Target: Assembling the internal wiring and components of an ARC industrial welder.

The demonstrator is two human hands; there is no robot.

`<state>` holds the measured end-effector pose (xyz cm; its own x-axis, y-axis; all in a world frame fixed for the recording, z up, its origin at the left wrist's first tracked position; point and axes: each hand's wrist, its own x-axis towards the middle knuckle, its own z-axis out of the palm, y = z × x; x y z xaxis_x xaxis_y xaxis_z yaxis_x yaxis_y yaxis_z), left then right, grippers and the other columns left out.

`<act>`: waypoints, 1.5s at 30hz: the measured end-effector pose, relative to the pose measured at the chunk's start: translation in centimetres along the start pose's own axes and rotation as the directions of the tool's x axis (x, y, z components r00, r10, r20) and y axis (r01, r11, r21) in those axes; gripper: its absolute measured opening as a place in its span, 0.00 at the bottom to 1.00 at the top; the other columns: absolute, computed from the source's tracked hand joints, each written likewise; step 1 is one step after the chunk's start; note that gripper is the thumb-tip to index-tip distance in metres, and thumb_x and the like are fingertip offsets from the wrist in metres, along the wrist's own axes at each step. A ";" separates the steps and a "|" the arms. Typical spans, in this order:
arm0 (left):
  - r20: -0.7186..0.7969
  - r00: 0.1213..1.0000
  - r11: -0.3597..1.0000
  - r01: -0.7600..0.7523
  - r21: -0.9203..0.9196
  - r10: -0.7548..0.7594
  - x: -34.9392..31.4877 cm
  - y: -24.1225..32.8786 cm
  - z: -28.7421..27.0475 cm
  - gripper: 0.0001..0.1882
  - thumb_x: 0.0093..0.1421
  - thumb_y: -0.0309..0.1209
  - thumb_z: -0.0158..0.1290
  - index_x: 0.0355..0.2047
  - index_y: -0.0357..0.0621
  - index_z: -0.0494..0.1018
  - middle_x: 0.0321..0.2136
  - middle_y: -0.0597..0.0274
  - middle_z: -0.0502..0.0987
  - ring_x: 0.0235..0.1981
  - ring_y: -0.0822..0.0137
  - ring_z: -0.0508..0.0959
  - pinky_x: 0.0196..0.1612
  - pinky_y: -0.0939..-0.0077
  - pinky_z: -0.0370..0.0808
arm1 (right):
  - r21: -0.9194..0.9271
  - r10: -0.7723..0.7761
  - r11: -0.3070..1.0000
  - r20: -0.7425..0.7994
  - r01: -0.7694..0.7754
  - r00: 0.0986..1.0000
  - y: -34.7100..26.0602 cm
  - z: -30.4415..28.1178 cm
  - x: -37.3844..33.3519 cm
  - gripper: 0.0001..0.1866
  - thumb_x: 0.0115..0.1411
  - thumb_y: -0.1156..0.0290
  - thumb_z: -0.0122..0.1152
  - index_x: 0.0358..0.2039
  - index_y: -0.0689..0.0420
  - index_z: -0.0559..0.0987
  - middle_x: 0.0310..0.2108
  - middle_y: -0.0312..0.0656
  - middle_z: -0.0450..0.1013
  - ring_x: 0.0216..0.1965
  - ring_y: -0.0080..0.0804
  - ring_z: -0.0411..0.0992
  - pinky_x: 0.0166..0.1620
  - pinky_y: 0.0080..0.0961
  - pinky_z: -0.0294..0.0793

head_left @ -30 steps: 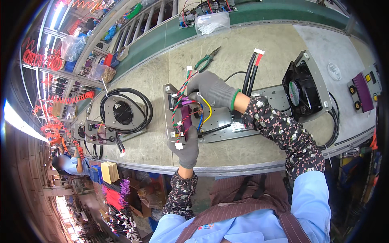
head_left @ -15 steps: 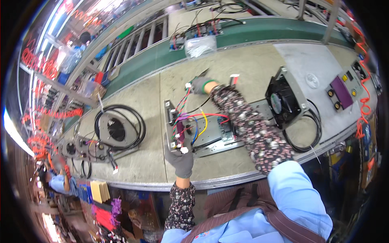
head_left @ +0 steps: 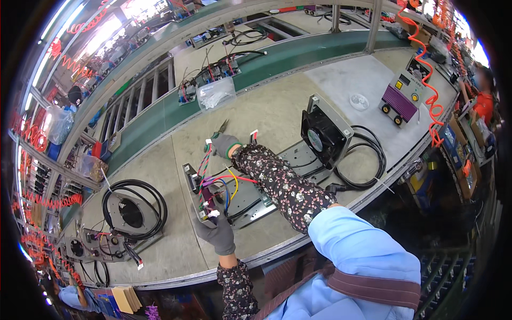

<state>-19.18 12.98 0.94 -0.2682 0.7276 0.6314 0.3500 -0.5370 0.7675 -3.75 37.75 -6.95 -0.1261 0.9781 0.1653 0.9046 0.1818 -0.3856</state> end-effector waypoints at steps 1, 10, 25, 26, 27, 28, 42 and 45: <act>0.005 0.999 0.999 0.052 0.017 -0.052 0.0 -0.1 -0.1 0.11 0.56 0.22 0.58 0.39 0.37 0.70 0.33 0.63 0.75 0.33 0.75 0.72 0.37 0.79 0.71 | -0.009 -0.023 1.000 0.025 0.023 0.999 0.4 0.8 0.5 0.17 0.50 0.63 0.61 0.42 0.48 0.78 0.38 0.47 0.76 0.41 0.46 0.76 0.40 0.42 0.76; 0.063 0.997 0.992 -0.045 0.117 0.037 0.8 -0.6 -1.0 0.20 0.55 0.28 0.55 0.49 0.37 0.71 0.42 0.50 0.77 0.41 0.55 0.79 0.44 0.66 0.74 | -0.073 0.018 0.997 0.240 0.000 0.971 7.5 6.3 2.5 0.19 0.51 0.56 0.60 0.42 0.52 0.78 0.38 0.49 0.76 0.40 0.45 0.76 0.42 0.39 0.74; 0.014 0.996 0.973 -0.094 0.212 0.093 1.5 2.2 -2.5 0.22 0.56 0.34 0.55 0.52 0.45 0.69 0.43 0.50 0.76 0.39 0.50 0.77 0.41 0.62 0.74 | 0.283 0.263 0.959 -0.841 -0.031 0.473 5.4 -20.5 -39.6 0.17 0.63 0.73 0.54 0.51 0.67 0.69 0.47 0.49 0.71 0.45 0.35 0.72 0.50 0.27 0.72; 0.068 0.997 0.973 -0.057 0.222 0.043 1.3 2.2 -2.5 0.25 0.56 0.34 0.56 0.54 0.47 0.67 0.42 0.50 0.76 0.38 0.49 0.77 0.40 0.61 0.74 | 0.327 0.377 0.926 -0.815 -0.188 0.440 7.7 -20.4 -42.3 0.18 0.63 0.73 0.53 0.51 0.69 0.70 0.49 0.52 0.70 0.49 0.38 0.70 0.55 0.29 0.68; 0.046 0.997 0.972 -0.072 0.222 0.063 1.2 2.1 -2.4 0.25 0.56 0.34 0.56 0.54 0.47 0.67 0.42 0.50 0.76 0.38 0.49 0.77 0.40 0.61 0.74 | 0.271 0.379 0.918 -0.814 -0.289 0.440 9.9 -20.4 -44.7 0.21 0.61 0.68 0.58 0.51 0.68 0.70 0.49 0.55 0.69 0.49 0.42 0.70 0.55 0.31 0.68; 0.037 0.999 0.978 -0.038 0.203 0.031 0.9 2.0 -2.4 0.28 0.56 0.35 0.55 0.56 0.46 0.64 0.42 0.50 0.75 0.38 0.49 0.77 0.39 0.62 0.74 | 0.355 0.554 0.813 -0.716 -0.462 0.424 11.5 -19.5 -47.5 0.26 0.55 0.61 0.63 0.48 0.65 0.72 0.44 0.54 0.71 0.47 0.47 0.70 0.51 0.38 0.69; 0.194 0.971 0.644 -0.058 0.763 -0.142 -16.3 -1.5 -6.5 0.38 0.52 0.46 0.53 0.59 0.39 0.58 0.55 0.47 0.64 0.57 0.50 0.62 0.61 0.59 0.56 | -0.193 0.512 0.608 -0.646 -0.770 0.566 14.9 -13.5 -50.6 0.23 0.54 0.56 0.58 0.48 0.55 0.74 0.48 0.55 0.68 0.45 0.50 0.68 0.48 0.43 0.66; 0.222 0.971 0.606 -0.127 0.786 -0.084 -16.2 -2.2 -6.1 0.32 0.55 0.46 0.51 0.55 0.39 0.63 0.52 0.48 0.67 0.56 0.50 0.64 0.61 0.58 0.57 | -0.036 0.586 0.663 -0.597 -0.748 0.548 13.5 -13.9 -50.7 0.20 0.54 0.55 0.59 0.44 0.52 0.77 0.44 0.51 0.72 0.44 0.49 0.69 0.46 0.43 0.68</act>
<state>-21.06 -0.20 -10.26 -0.0910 0.8466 0.5244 0.9511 -0.0822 0.2978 20.49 -10.81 -7.91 0.7038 0.5826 0.4064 0.7088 -0.6142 -0.3469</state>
